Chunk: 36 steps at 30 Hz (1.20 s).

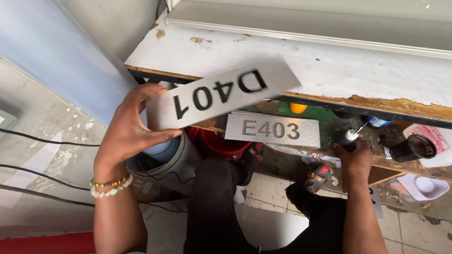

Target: The person fills the cut-out letters on several metal signs with black paint using a small bottle. They work on signs labeled D401, E403, and C403, refilling the bottle from a larger container as needed, and then place the finished signs on a shelf.

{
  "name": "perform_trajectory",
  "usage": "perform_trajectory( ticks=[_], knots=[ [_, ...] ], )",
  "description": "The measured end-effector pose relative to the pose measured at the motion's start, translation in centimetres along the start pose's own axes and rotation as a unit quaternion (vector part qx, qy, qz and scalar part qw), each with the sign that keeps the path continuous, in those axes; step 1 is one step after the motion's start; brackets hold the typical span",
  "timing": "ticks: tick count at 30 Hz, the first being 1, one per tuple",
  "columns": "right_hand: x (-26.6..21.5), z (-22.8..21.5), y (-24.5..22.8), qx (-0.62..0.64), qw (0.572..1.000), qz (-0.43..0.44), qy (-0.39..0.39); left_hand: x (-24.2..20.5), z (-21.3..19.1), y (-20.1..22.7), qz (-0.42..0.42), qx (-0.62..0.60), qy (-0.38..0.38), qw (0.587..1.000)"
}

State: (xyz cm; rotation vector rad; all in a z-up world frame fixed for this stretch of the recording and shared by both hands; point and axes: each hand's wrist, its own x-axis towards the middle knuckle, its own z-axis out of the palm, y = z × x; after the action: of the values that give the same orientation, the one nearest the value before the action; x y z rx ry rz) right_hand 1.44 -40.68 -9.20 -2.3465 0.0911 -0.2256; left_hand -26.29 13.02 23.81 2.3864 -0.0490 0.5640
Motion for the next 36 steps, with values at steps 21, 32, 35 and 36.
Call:
perform_trajectory(
  ticks=[21, 32, 35, 36],
  knots=[
    [0.1, -0.2, -0.3, 0.013, 1.000, -0.003, -0.010, 8.8, 9.3, -7.4, -0.132, 0.345, 0.297, 0.880],
    [0.5, 0.3, 0.5, -0.007, 1.000, -0.016, -0.001, 10.0, 9.5, -9.3, -0.137, 0.321, 0.308, 0.885],
    [0.7, 0.4, 0.5, -0.013, 1.000, -0.024, 0.001, 10.4, 9.8, -9.2, -0.130, 0.318, 0.325, 0.881],
    [0.7, 0.4, 0.7, -0.017, 0.999, -0.030, 0.002, 10.4, 9.9, -8.9, -0.139, 0.317, 0.327, 0.879]
  ],
)
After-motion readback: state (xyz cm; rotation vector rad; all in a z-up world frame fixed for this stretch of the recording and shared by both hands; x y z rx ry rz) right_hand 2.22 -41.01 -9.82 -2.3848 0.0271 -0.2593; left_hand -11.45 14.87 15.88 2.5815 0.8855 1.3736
